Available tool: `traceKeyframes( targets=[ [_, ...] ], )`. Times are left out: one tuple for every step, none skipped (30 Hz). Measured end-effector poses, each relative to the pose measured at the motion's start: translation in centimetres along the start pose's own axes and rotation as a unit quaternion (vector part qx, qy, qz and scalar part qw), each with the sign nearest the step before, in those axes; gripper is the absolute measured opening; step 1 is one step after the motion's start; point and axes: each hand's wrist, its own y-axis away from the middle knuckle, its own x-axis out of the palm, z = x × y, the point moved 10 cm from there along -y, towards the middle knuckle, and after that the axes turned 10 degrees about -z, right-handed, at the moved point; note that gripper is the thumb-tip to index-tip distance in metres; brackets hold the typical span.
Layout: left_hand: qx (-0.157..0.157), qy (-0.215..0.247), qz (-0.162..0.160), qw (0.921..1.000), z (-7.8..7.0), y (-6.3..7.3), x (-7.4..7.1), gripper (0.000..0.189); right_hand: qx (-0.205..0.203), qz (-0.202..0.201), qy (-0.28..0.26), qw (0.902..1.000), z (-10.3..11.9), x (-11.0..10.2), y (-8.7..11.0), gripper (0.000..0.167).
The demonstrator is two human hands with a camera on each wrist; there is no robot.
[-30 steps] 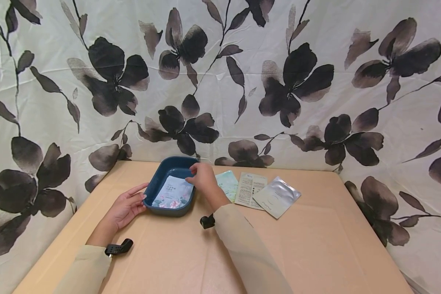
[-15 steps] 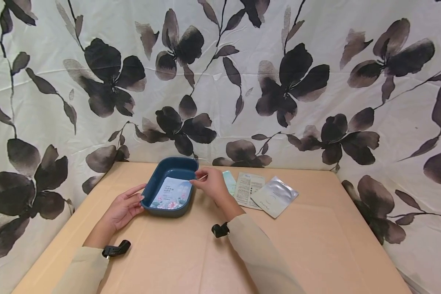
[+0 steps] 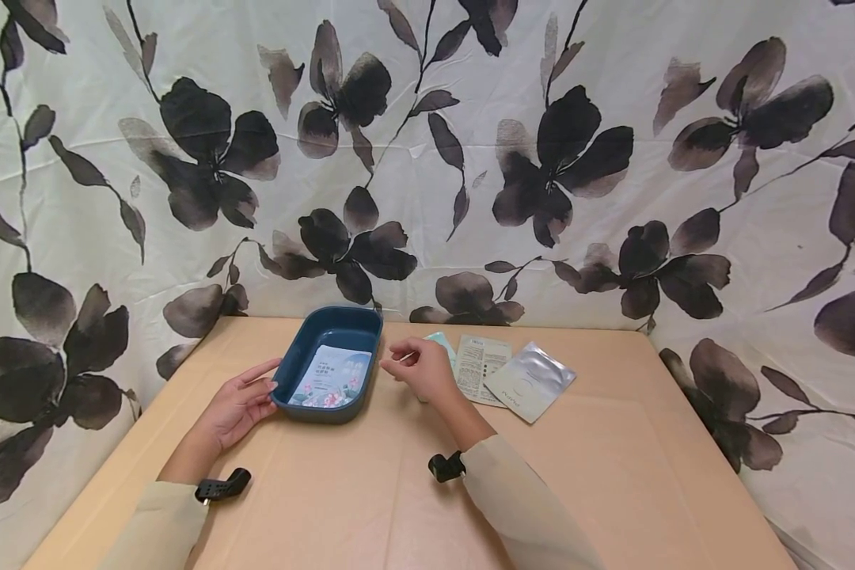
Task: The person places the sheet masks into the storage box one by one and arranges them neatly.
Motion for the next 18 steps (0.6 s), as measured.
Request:
traceKeyframes(
  targets=[
    [0.0,0.001,0.001,1.0,0.0,0.0,0.0,0.063,0.003,-0.003,-0.003,1.0,-0.2,-0.2,0.1,0.025],
    [0.0,0.001,0.002,1.0,0.0,0.0,0.0,0.063,0.004,-0.005,-0.007,1.0,-0.2,-0.4,0.2,0.025],
    [0.001,0.002,0.003,1.0,0.0,0.0,0.0,0.063,0.005,-0.008,-0.012,0.9999,-0.3,-0.5,0.3,0.025],
    [0.002,0.002,0.004,1.0,0.0,0.0,0.0,0.063,0.006,-0.01,-0.017,0.9998,-0.4,-0.7,0.4,0.026],
    [0.003,0.002,0.005,1.0,0.0,0.0,0.0,0.063,0.006,-0.013,-0.022,0.9996,-0.5,-0.9,0.5,0.026],
    [0.004,0.003,0.005,1.0,0.0,0.0,0.0,0.063,0.007,-0.016,-0.025,0.9995,-0.6,-1.1,0.7,0.026],
    [0.004,0.003,0.006,1.0,0.0,0.0,0.0,0.063,0.007,-0.018,-0.028,0.9994,-0.8,-1.2,0.8,0.026],
    [0.005,0.003,0.006,1.0,0.0,0.0,0.0,0.063,0.007,-0.02,-0.031,0.9993,-0.8,-1.4,0.9,0.027],
    [0.005,0.003,0.007,1.0,0.0,0.0,0.0,0.063,0.007,-0.021,-0.034,0.9992,-1.0,-1.5,1.0,0.027],
    [0.005,0.004,0.007,1.0,0.0,0.0,0.0,0.063,0.007,-0.023,-0.037,0.999,-1.0,-1.7,1.2,0.028],
    [0.005,0.005,0.007,1.0,0.0,0.0,0.0,0.063,0.007,-0.025,-0.041,0.9988,-1.1,-1.8,1.4,0.029],
    [0.005,0.005,0.007,0.9999,0.0,-0.1,0.0,0.063,0.009,-0.026,-0.043,0.9987,-1.2,-2.0,1.5,0.029],
    [0.006,0.006,0.006,0.9999,0.0,-0.1,0.0,0.063,0.011,-0.028,-0.045,0.9985,-1.3,-2.1,1.7,0.03],
    [0.006,0.007,0.005,0.9999,0.0,-0.1,0.0,0.063,0.013,-0.029,-0.047,0.9984,-1.4,-2.3,1.9,0.03],
    [0.005,0.007,0.005,1.0,0.0,-0.1,-0.1,0.063,0.017,-0.03,-0.049,0.9982,-1.6,-2.4,2.1,0.031],
    [0.006,0.006,0.004,1.0,0.0,-0.1,-0.1,0.063,0.02,-0.031,-0.051,0.998,-1.7,-2.6,2.2,0.032],
    [0.006,0.005,0.005,1.0,0.0,-0.1,-0.1,0.063,0.023,-0.032,-0.054,0.9978,-1.8,-2.8,2.4,0.031],
    [0.006,0.005,0.003,1.0,0.0,-0.1,-0.1,0.063,0.025,-0.033,-0.057,0.9975,-1.9,-3.0,2.6,0.032]
  ],
)
